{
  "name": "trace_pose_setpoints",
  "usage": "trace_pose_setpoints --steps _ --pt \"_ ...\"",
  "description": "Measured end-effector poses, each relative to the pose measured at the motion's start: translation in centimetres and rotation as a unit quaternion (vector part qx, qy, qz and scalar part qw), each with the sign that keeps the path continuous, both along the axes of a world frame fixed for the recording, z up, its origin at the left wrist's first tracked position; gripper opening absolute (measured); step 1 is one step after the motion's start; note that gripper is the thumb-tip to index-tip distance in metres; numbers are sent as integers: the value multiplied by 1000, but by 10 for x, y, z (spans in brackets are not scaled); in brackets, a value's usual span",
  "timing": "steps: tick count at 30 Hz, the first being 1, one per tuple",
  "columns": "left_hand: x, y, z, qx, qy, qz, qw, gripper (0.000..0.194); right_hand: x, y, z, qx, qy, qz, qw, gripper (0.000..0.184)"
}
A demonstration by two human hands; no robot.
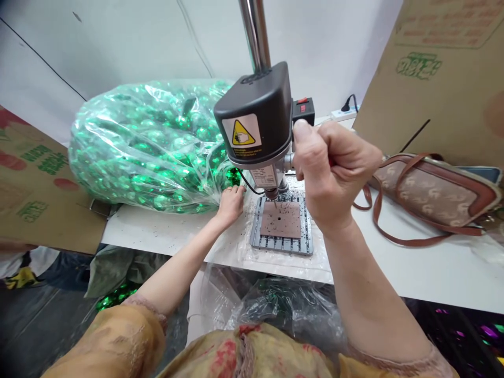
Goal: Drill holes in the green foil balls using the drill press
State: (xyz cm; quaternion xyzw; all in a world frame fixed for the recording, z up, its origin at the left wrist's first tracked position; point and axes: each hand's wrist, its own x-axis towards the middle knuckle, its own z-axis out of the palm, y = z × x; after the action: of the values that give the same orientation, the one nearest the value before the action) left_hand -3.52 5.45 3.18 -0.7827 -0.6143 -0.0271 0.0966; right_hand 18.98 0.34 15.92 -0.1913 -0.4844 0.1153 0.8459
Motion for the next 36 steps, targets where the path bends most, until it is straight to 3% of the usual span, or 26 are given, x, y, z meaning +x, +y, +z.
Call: trace_pose_setpoints --steps 4,10,16,22,25,36 --pt "-5 -9 5 5 28 12 1000 42 1 -1 -1 1 -8 9 1000 43" --pt "-10 -20 21 101 44 50 993 29 3 0 -3 1 -17 16 1000 45" --pt "-1 -1 50 68 53 71 994 30 3 0 -2 8 -13 30 999 43" --pt "-4 16 56 78 -41 38 995 27 3 2 -2 17 12 42 999 42" --pt "-14 21 60 72 -43 27 996 28 5 5 1 8 18 44 999 41" --pt "-24 30 88 -15 51 -24 998 29 11 6 39 -205 9 99 974 29"
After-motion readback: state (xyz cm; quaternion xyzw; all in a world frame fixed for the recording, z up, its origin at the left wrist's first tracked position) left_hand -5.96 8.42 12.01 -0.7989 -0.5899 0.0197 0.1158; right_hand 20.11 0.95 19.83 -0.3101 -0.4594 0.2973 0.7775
